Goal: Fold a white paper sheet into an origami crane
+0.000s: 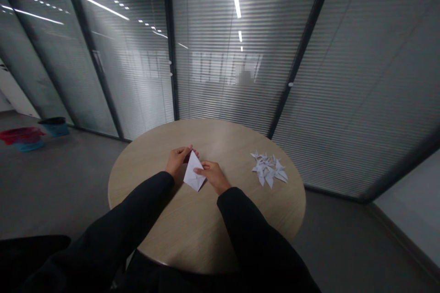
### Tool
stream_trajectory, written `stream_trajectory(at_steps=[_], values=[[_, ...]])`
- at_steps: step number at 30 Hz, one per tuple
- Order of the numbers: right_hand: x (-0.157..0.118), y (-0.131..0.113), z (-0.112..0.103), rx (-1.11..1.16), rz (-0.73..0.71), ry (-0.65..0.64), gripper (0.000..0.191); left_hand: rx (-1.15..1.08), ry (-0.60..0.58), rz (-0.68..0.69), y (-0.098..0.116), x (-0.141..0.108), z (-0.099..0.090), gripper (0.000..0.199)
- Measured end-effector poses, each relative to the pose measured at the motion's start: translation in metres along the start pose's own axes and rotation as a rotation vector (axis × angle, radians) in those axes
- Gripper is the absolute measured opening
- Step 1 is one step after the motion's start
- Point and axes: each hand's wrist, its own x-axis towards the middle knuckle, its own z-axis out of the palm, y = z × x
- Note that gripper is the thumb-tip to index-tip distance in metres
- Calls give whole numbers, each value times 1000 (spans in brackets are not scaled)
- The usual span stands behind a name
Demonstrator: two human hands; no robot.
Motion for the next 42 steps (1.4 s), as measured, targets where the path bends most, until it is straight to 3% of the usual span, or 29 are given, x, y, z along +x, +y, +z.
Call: stream_trajectory(at_steps=[25,35,42], values=[[3,2,-3,92,20,2,43,-28,-96,5,5,0,-2,50],[0,-2,0,24,-9,17,44,31,-28,63,3,0,-1,40],[2,1,-1,13,-21,9,45,-60,-40,47,-1,1,0,42]])
